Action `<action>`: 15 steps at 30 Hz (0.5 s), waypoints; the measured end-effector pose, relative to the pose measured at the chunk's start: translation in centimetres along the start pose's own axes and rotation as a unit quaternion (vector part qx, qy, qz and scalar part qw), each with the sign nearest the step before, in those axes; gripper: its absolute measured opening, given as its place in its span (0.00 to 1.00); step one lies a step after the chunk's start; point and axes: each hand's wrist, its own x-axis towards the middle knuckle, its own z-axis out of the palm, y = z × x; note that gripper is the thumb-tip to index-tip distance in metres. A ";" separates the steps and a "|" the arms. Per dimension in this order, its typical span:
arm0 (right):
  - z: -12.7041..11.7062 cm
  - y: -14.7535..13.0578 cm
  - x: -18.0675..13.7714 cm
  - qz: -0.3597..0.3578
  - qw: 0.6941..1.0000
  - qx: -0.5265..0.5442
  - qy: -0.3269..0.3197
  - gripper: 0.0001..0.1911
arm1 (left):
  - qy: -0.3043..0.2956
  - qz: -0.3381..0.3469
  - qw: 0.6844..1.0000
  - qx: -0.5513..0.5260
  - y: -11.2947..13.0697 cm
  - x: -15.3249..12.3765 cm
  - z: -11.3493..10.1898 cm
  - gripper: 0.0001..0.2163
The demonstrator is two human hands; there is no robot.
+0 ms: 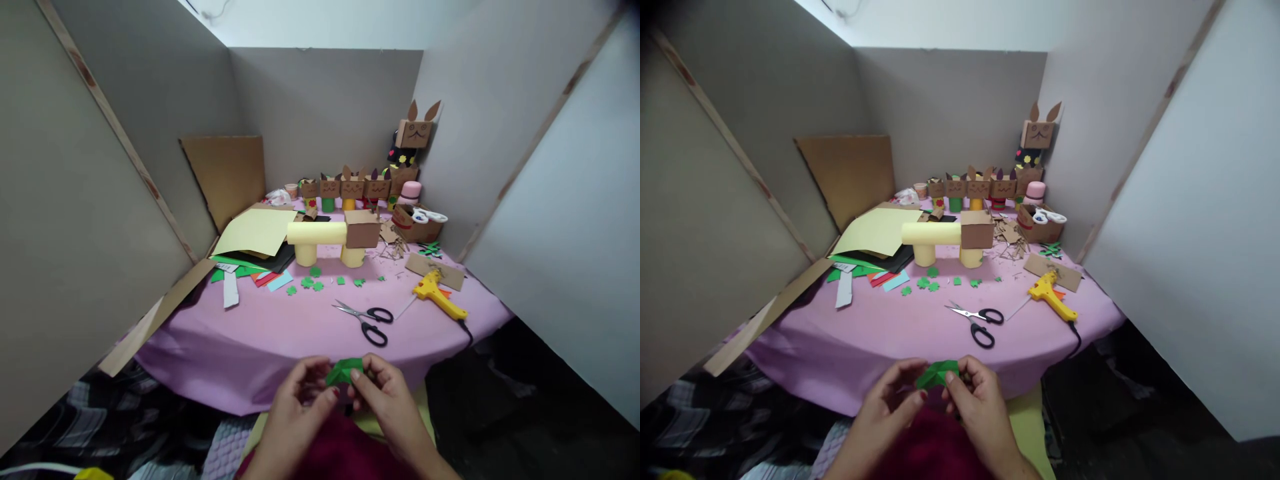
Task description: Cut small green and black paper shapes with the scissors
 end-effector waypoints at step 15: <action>-0.5 0.0 -0.8 -0.196 0.973 -0.120 -0.009 0.14 | -0.024 -0.073 0.993 -0.084 0.0 1.1 1.9 0.11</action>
